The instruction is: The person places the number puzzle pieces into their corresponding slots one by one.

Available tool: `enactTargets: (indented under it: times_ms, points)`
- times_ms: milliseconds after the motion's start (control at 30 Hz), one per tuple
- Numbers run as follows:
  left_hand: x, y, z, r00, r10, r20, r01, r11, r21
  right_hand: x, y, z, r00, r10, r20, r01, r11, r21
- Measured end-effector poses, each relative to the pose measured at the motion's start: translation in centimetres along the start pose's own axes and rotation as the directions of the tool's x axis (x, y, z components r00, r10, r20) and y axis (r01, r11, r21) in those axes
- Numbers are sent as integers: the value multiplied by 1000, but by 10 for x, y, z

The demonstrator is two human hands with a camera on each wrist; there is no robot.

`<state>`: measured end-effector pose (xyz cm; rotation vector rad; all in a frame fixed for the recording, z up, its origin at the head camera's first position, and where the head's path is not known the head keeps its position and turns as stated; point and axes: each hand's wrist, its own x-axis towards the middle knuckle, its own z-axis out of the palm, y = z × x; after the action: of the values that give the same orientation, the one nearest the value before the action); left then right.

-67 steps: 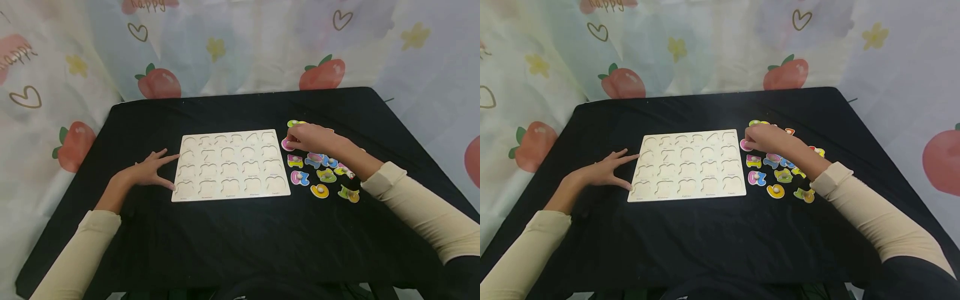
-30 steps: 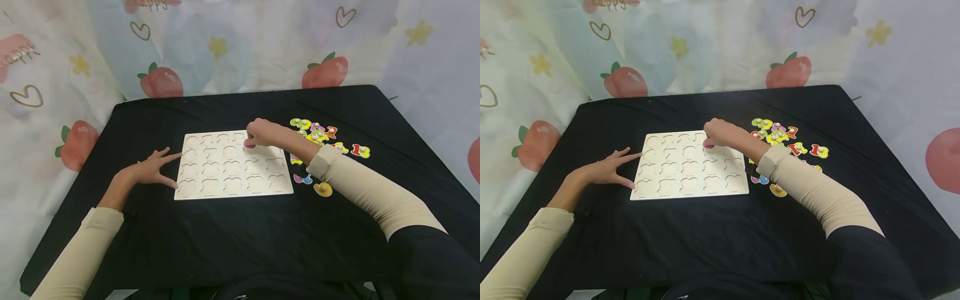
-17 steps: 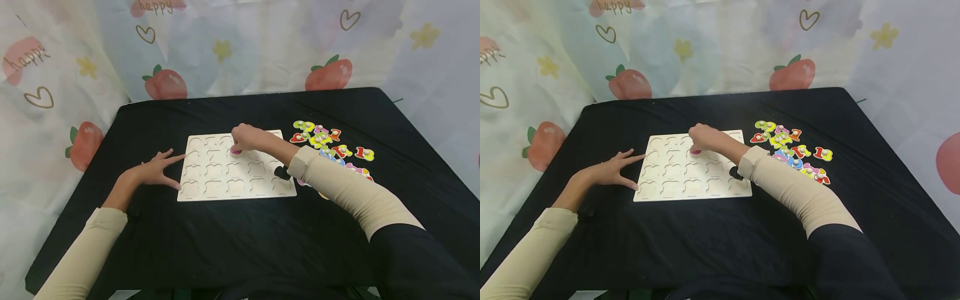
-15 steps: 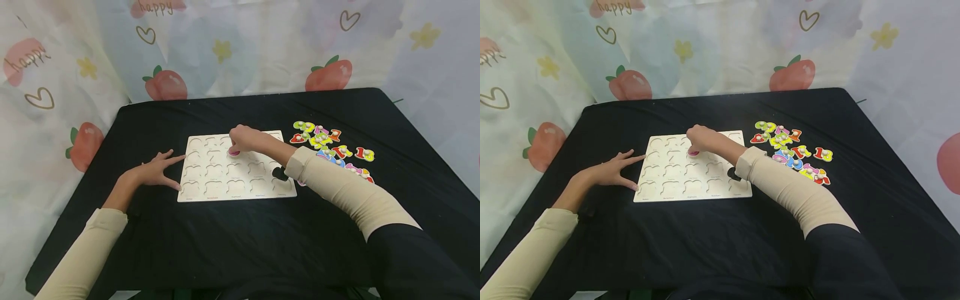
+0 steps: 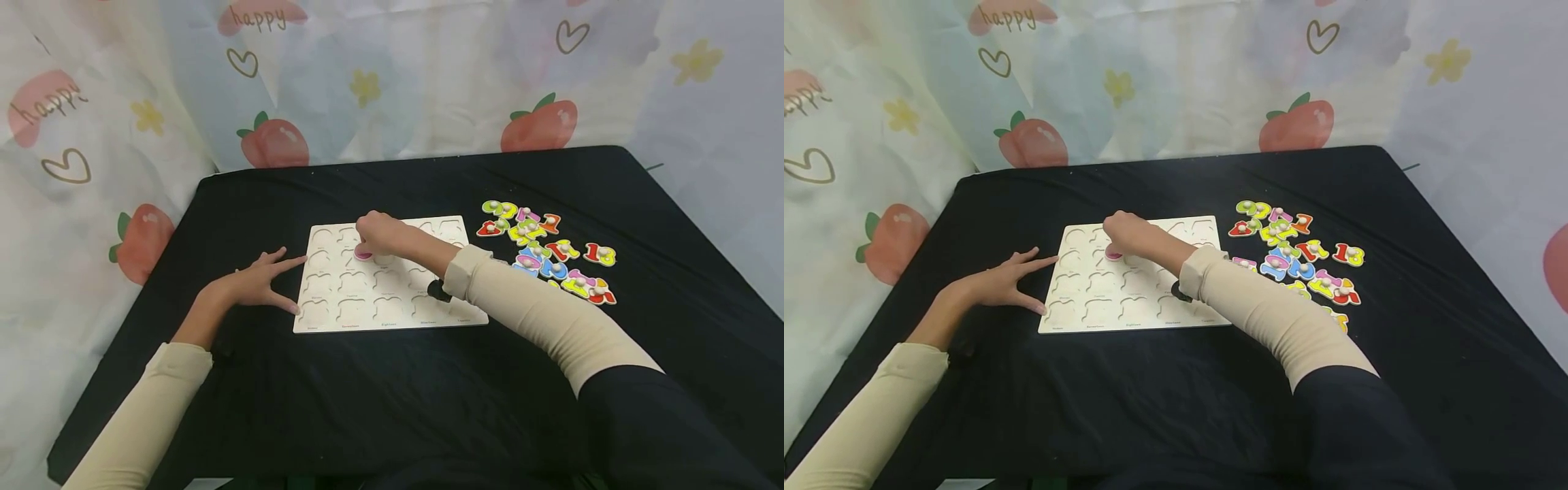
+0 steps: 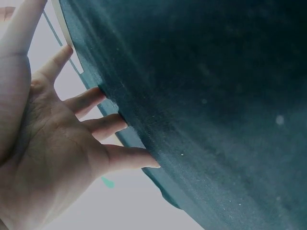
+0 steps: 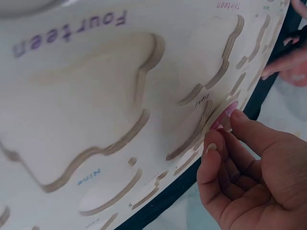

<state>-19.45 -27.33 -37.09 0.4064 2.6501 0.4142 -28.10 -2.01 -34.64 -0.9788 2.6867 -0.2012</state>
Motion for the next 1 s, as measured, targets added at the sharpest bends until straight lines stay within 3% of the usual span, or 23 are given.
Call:
enactTargets:
  times_ms: [233,1000]
  points:
    - [-1,2,-3,1000,-5,-3,5,1000,3,9,-9,0,998,-35,-59,37,999,27]
    - [-2,3,0,1000,-18,4,18,999,29,30,-36,15,990,-49,-136,54,998,35]
